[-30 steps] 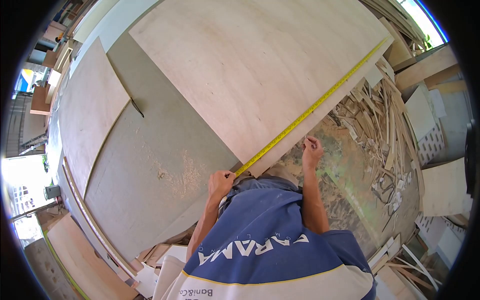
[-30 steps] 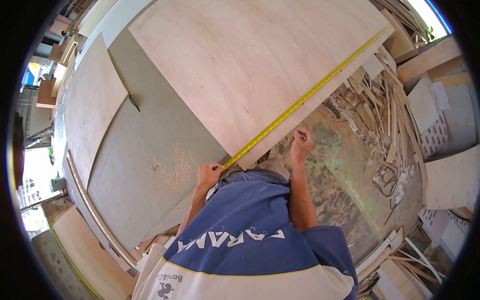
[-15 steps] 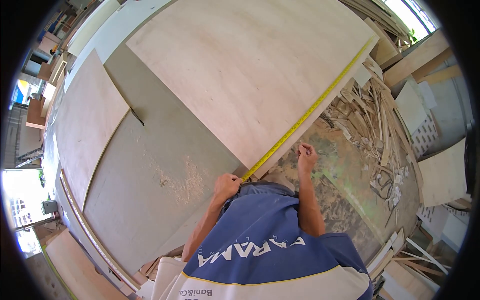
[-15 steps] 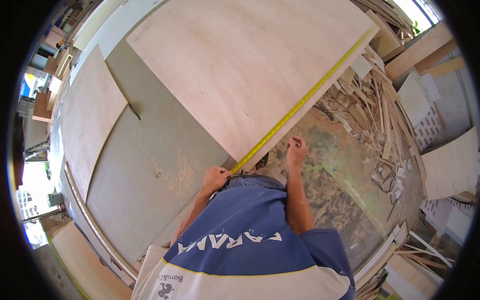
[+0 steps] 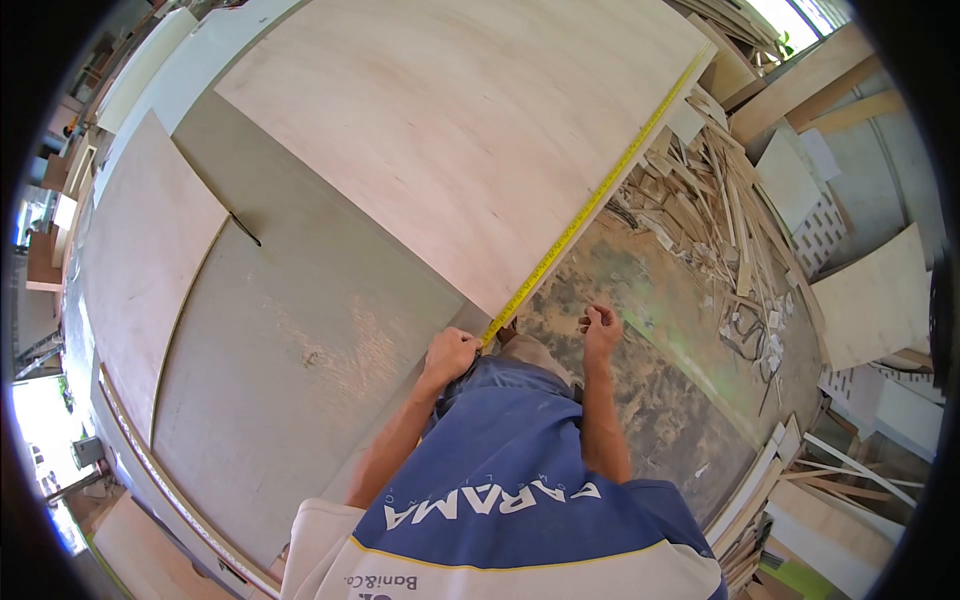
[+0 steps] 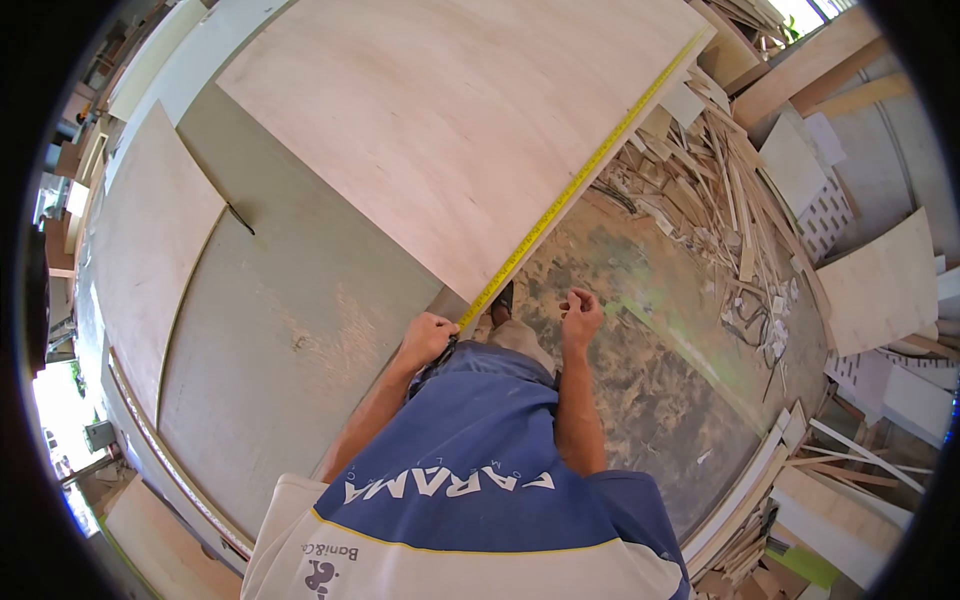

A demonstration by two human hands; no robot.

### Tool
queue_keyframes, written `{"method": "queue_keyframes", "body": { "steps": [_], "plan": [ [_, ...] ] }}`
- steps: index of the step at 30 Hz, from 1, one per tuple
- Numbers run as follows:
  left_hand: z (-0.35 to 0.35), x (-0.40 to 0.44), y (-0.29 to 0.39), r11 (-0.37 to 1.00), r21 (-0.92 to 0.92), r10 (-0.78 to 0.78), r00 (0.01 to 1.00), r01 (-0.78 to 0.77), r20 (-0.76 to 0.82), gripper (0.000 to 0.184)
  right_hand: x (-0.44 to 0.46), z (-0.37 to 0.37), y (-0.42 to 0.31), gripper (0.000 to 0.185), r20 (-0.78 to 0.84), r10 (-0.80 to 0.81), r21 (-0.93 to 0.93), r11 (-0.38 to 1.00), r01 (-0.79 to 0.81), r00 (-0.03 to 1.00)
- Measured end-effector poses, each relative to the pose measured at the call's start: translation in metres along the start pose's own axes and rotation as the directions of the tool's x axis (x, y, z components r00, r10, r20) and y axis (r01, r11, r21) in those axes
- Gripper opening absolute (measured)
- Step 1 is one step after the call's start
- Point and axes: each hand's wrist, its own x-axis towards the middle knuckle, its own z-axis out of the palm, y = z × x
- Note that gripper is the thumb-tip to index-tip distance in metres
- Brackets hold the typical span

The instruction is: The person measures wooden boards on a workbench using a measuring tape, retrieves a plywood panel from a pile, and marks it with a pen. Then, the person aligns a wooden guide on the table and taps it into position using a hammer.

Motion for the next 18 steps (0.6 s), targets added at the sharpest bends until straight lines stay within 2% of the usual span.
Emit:
{"method": "queue_keyframes", "body": {
  "steps": [2,9,11,16,18],
  "plan": [
    [0.000,-0.001,-0.001,0.999,-0.040,0.031,0.999,-0.032,-0.031,0.027,-0.012,-0.007,0.001,0.010,-0.027,0.022,-0.002,1.000,-0.022,0.999],
    [-0.002,-0.005,0.004,0.998,-0.005,0.056,0.997,-0.056,-0.054,0.026,-0.030,-0.019,0.004,0.011,-0.015,0.071,0.014,0.997,-0.071,0.997],
    [-0.003,-0.007,0.007,1.000,-0.020,0.003,1.000,-0.003,-0.023,0.025,-0.030,-0.018,0.003,0.011,-0.005,0.066,0.007,0.998,-0.066,0.998],
    [-0.001,-0.011,0.007,0.999,-0.035,0.017,0.998,-0.019,-0.067,0.024,-0.010,-0.005,0.002,0.011,0.085,0.073,-0.015,0.997,-0.072,0.994],
    [0.004,-0.010,0.000,0.998,-0.048,0.047,0.995,-0.051,-0.085,0.024,0.009,0.007,0.014,0.011,0.134,0.023,0.020,0.999,-0.026,0.991]
  ]
}}
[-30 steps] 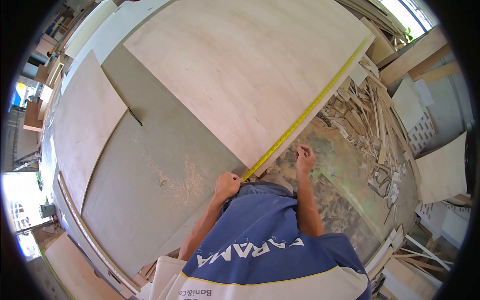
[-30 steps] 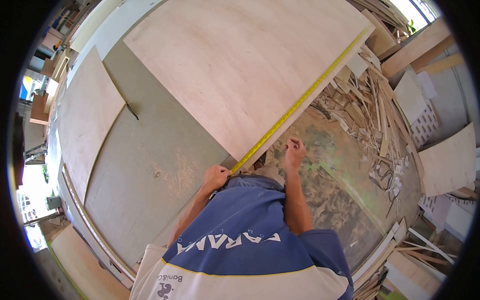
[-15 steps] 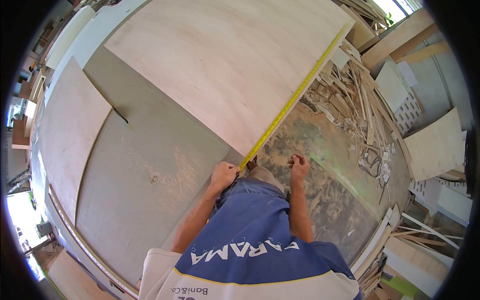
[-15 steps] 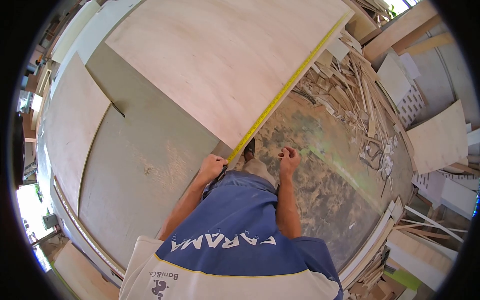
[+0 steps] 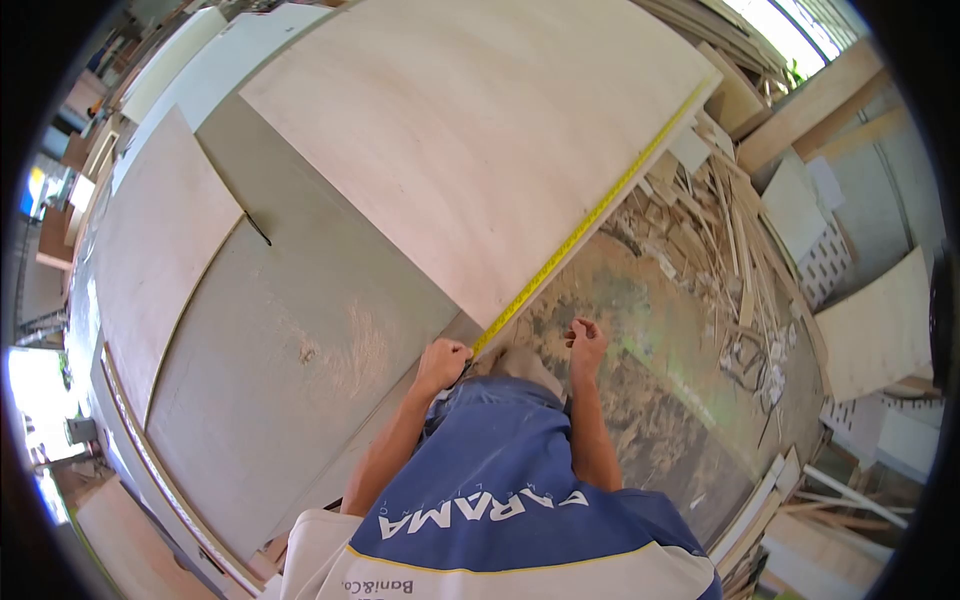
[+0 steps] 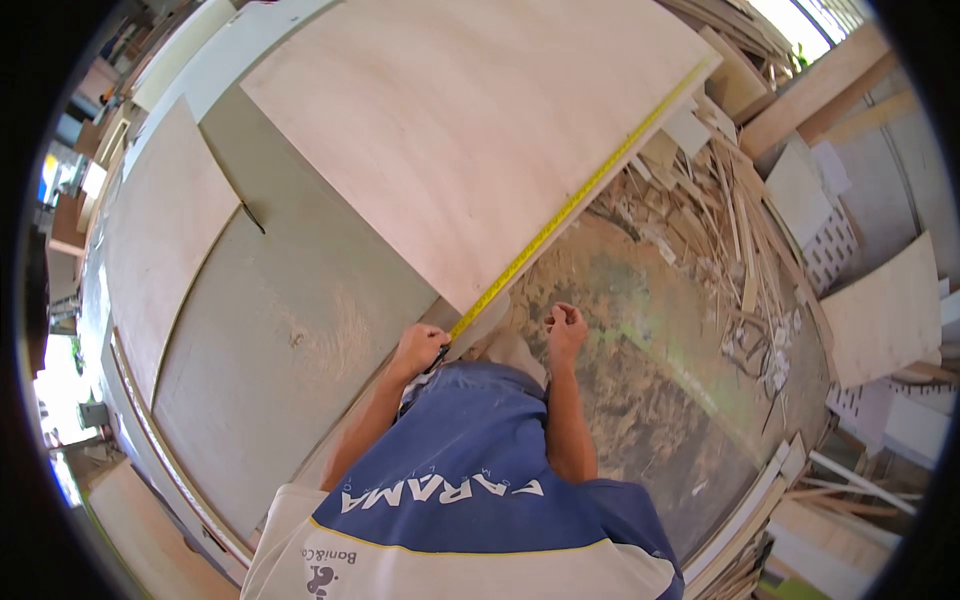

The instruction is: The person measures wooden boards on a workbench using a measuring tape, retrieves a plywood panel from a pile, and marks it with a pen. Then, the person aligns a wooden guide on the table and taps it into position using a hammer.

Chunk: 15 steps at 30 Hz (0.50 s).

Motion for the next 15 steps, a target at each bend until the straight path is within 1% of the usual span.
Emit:
{"method": "queue_keyframes", "body": {
  "steps": [2,3,4,5,6,8,9,11,13,15],
  "plan": [
    [0.008,-0.003,-0.007,0.991,0.058,0.122,0.990,-0.118,-0.072,0.026,0.018,0.013,-0.008,0.013,0.045,-0.064,0.078,0.995,0.061,0.997],
    [0.010,-0.007,-0.005,0.989,0.066,0.141,0.984,-0.134,-0.111,0.027,0.026,0.021,-0.015,0.013,0.056,-0.095,0.087,0.992,0.089,0.994],
    [0.013,-0.012,-0.002,0.985,0.076,0.163,0.976,-0.153,-0.142,0.029,0.035,0.028,-0.021,0.015,0.091,-0.097,0.133,0.988,0.085,0.991],
    [0.014,-0.019,0.003,0.986,0.061,0.160,0.976,-0.152,-0.146,0.029,0.046,0.033,-0.031,0.017,0.122,-0.102,0.180,0.980,0.079,0.987],
    [0.017,-0.026,0.011,0.987,0.050,0.158,0.976,-0.152,-0.148,0.029,0.056,0.036,-0.044,0.017,0.116,-0.131,0.196,0.975,0.106,0.985],
    [0.024,-0.044,0.033,0.992,0.016,0.123,0.979,-0.122,-0.165,0.028,0.071,0.042,-0.071,0.023,0.210,-0.093,0.363,0.932,0.010,0.973],
    [0.027,-0.049,0.041,0.991,0.025,0.137,0.973,-0.135,-0.184,0.028,0.084,0.045,-0.082,0.023,0.218,-0.110,0.381,0.924,0.019,0.970],
    [0.040,-0.062,0.056,0.993,0.016,0.115,0.970,-0.114,-0.213,0.028,0.113,0.048,-0.098,0.024,0.367,-0.062,0.593,0.785,-0.182,0.928],
    [0.056,-0.065,0.054,0.989,0.035,0.151,0.952,-0.147,-0.267,0.028,0.144,0.048,-0.113,0.020,0.373,-0.059,0.590,0.785,-0.187,0.926],
    [0.072,-0.069,0.054,0.991,0.044,0.137,0.943,-0.130,-0.303,0.028,0.181,0.040,-0.120,0.017,0.320,-0.111,0.569,0.817,-0.097,0.941]
  ]
}}
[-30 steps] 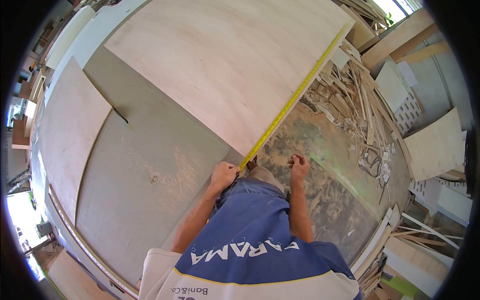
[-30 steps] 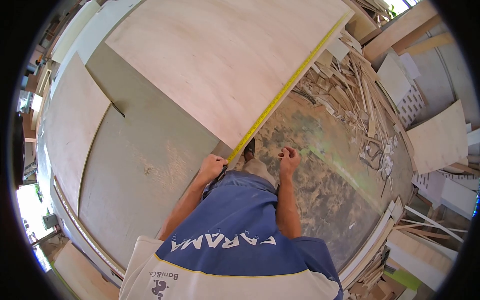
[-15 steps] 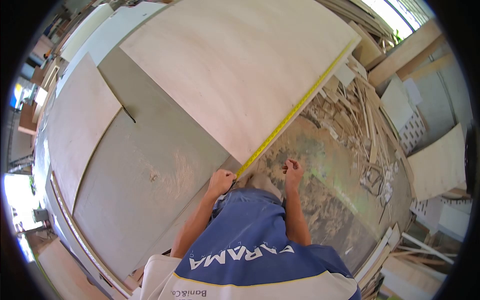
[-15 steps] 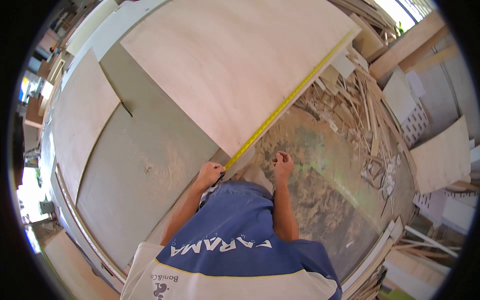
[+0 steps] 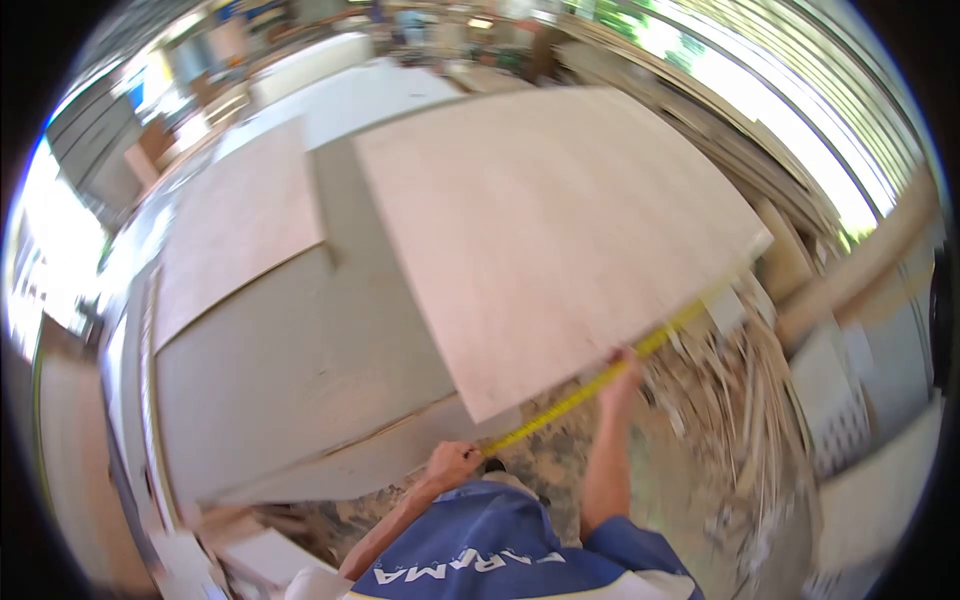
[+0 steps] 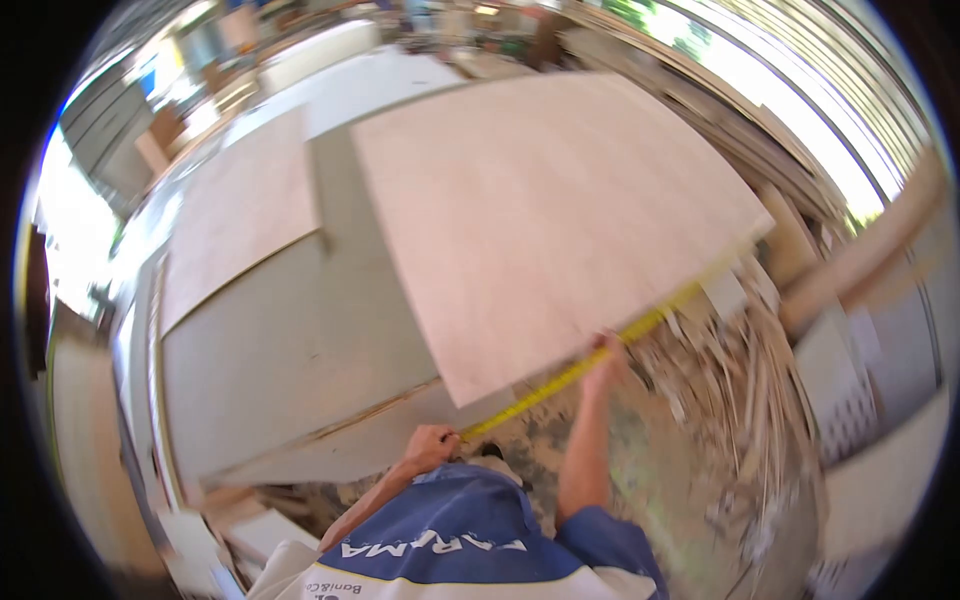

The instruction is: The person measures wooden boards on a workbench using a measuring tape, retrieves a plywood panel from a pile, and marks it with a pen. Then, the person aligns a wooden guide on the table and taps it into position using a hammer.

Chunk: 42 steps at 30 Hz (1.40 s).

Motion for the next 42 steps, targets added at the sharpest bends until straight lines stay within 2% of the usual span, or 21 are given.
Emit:
{"method": "queue_keyframes", "body": {
  "steps": [2,3,4,6,8,12,14,16,18,20,22,26,28,29,32,33,36,38,39,41,42],
  "plan": [
    [-0.006,-0.010,0.013,0.997,-0.002,-0.071,0.997,0.071,0.040,0.027,-0.010,0.023,-0.042,0.018,0.046,0.023,0.102,0.994,-0.028,0.999],
    [-0.001,-0.013,0.012,0.992,-0.036,-0.125,0.991,0.123,-0.041,0.027,-0.013,0.019,-0.059,0.021,0.233,0.083,0.233,0.963,-0.138,0.969],
    [0.007,-0.016,0.008,0.995,-0.045,-0.092,0.995,0.090,-0.036,0.026,0.006,0.007,-0.055,0.023,0.170,0.002,0.141,0.990,-0.027,0.985],
    [0.010,-0.024,0.002,0.993,-0.080,-0.091,0.993,0.085,-0.077,0.026,0.006,-0.006,-0.055,0.026,0.173,-0.014,0.119,0.993,-0.007,0.985],
    [0.008,-0.034,-0.001,0.984,-0.110,-0.133,0.989,0.139,0.061,0.025,-0.017,0.002,-0.055,0.028,0.134,0.003,-0.028,1.000,0.001,0.991],
    [0.017,-0.049,-0.024,0.981,-0.130,-0.144,0.990,0.142,-0.010,0.023,-0.082,0.018,-0.030,0.029,0.276,0.096,-0.178,0.983,-0.047,0.956],
    [0.021,-0.061,-0.031,0.976,-0.169,-0.142,0.989,0.134,-0.038,0.023,-0.118,0.021,-0.013,0.028,0.444,0.192,-0.293,0.954,-0.061,0.875],
    [0.011,-0.076,-0.033,0.969,-0.221,-0.136,0.987,0.115,-0.082,0.023,-0.173,0.042,0.000,0.029,0.481,0.306,-0.473,0.880,-0.050,0.821],
    [0.011,-0.087,-0.045,0.962,-0.259,-0.122,0.985,0.086,-0.125,0.024,-0.221,0.056,0.021,0.027,0.599,0.425,-0.557,0.830,-0.028,0.678],
    [0.017,-0.096,-0.070,0.903,-0.428,-0.135,0.966,0.028,-0.222,0.025,-0.259,0.059,0.056,0.027,0.695,0.561,-0.669,0.734,0.118,0.450],
    [-0.008,-0.126,-0.066,0.868,-0.492,-0.210,0.944,0.061,-0.255,0.026,-0.307,0.066,0.082,0.025,0.681,0.672,-0.726,0.670,0.153,0.290],
    [-0.025,-0.189,-0.108,0.807,-0.563,-0.402,0.865,0.179,-0.300,0.030,-0.368,0.064,0.142,0.024,0.630,0.761,-0.772,0.636,0.011,0.155],
    [-0.036,-0.230,-0.128,0.809,-0.543,-0.439,0.845,0.225,-0.305,0.031,-0.385,0.071,0.169,0.021,0.509,0.861,-0.824,0.484,0.294,0.008],
    [-0.038,-0.248,-0.140,0.756,-0.610,-0.504,0.805,0.236,-0.314,0.031,-0.404,0.083,0.171,0.021,0.450,0.883,-0.769,0.459,0.444,-0.134],
    [-0.033,-0.300,-0.190,0.645,-0.711,-0.636,0.712,0.281,-0.296,0.032,-0.459,0.081,0.203,0.019,0.488,0.850,-0.774,0.527,0.352,-0.198],
    [-0.028,-0.317,-0.207,0.650,-0.725,-0.651,0.660,0.228,-0.375,0.032,-0.475,0.081,0.212,0.019,0.468,0.859,-0.777,0.513,0.366,-0.210],
    [-0.016,-0.361,-0.247,0.628,-0.762,-0.706,0.528,0.159,-0.472,0.033,-0.511,0.084,0.238,0.018,0.319,0.939,-0.821,0.341,0.457,-0.129],
    [-0.023,-0.388,-0.263,0.403,-0.915,-0.880,0.273,0.000,-0.388,0.033,-0.527,0.088,0.258,0.017,0.449,0.881,-0.777,0.468,0.420,-0.151],
    [-0.023,-0.402,-0.281,0.396,-0.918,-0.884,0.269,0.002,-0.381,0.033,-0.537,0.101,0.253,0.016,0.423,0.894,-0.815,0.447,0.369,-0.149],
    [-0.015,-0.420,-0.314,0.078,-0.938,-0.928,0.320,-0.337,-0.192,0.026,-0.540,0.113,0.263,0.016,0.451,0.887,-0.794,0.448,0.411,-0.097],
    [-0.024,-0.422,-0.313,0.063,-0.941,-0.927,0.330,-0.331,-0.178,0.026,-0.540,0.120,0.266,0.016,0.495,0.867,-0.760,0.462,0.457,-0.054]
  ]
}}
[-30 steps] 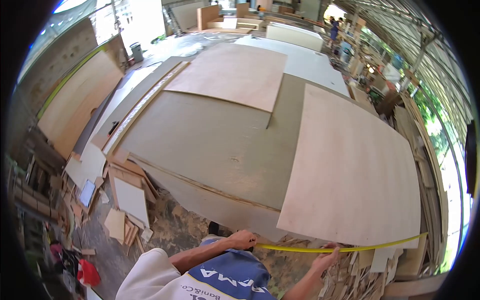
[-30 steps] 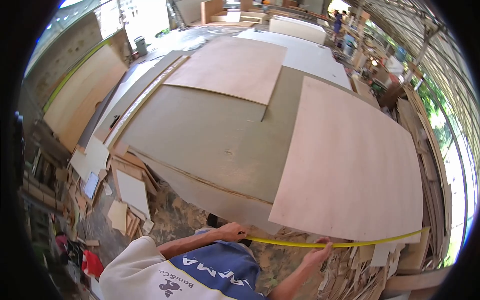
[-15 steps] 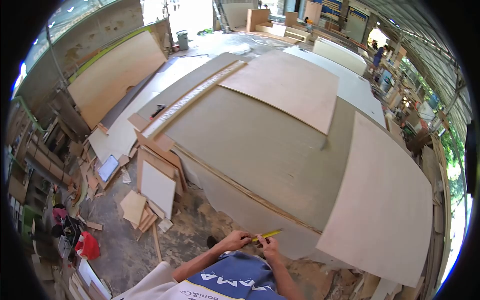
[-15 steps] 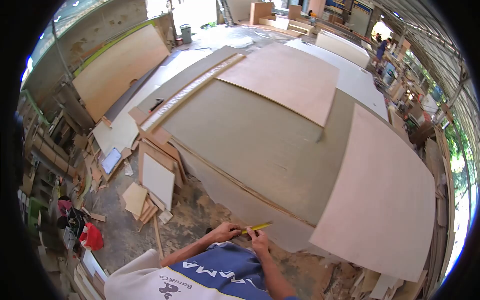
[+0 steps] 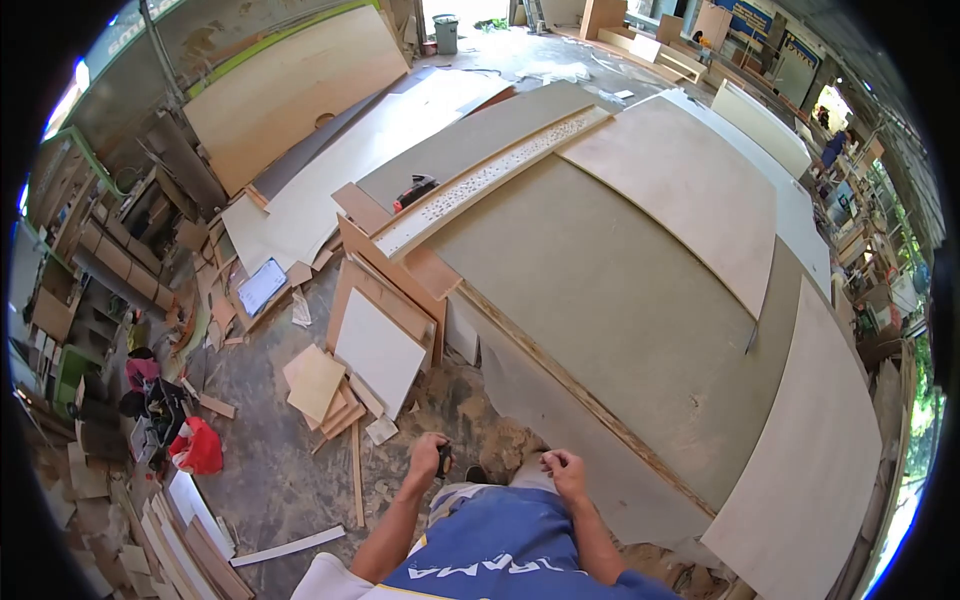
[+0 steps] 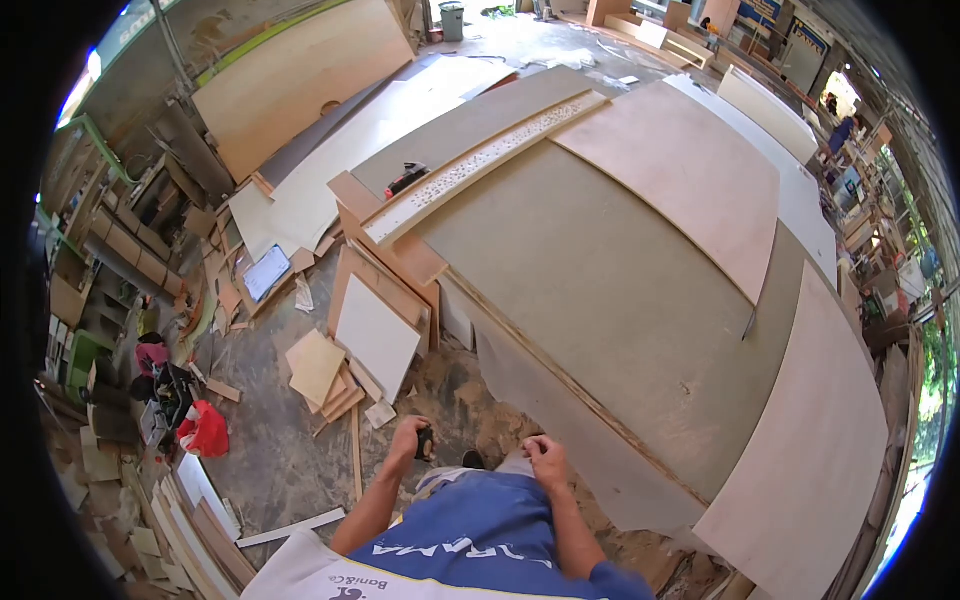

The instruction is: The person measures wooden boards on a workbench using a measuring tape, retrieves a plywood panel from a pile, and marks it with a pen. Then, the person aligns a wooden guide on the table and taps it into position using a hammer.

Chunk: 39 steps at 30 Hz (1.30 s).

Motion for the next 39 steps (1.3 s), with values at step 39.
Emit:
{"method": "queue_keyframes", "body": {
  "steps": [39],
  "plan": [
    [-0.068,0.542,0.530,0.195,0.943,0.753,0.657,-0.269,0.032,0.053,0.117,0.068,-0.039,0.017,-0.893,0.450,0.401,0.826,0.397,-0.035]
  ]
}}
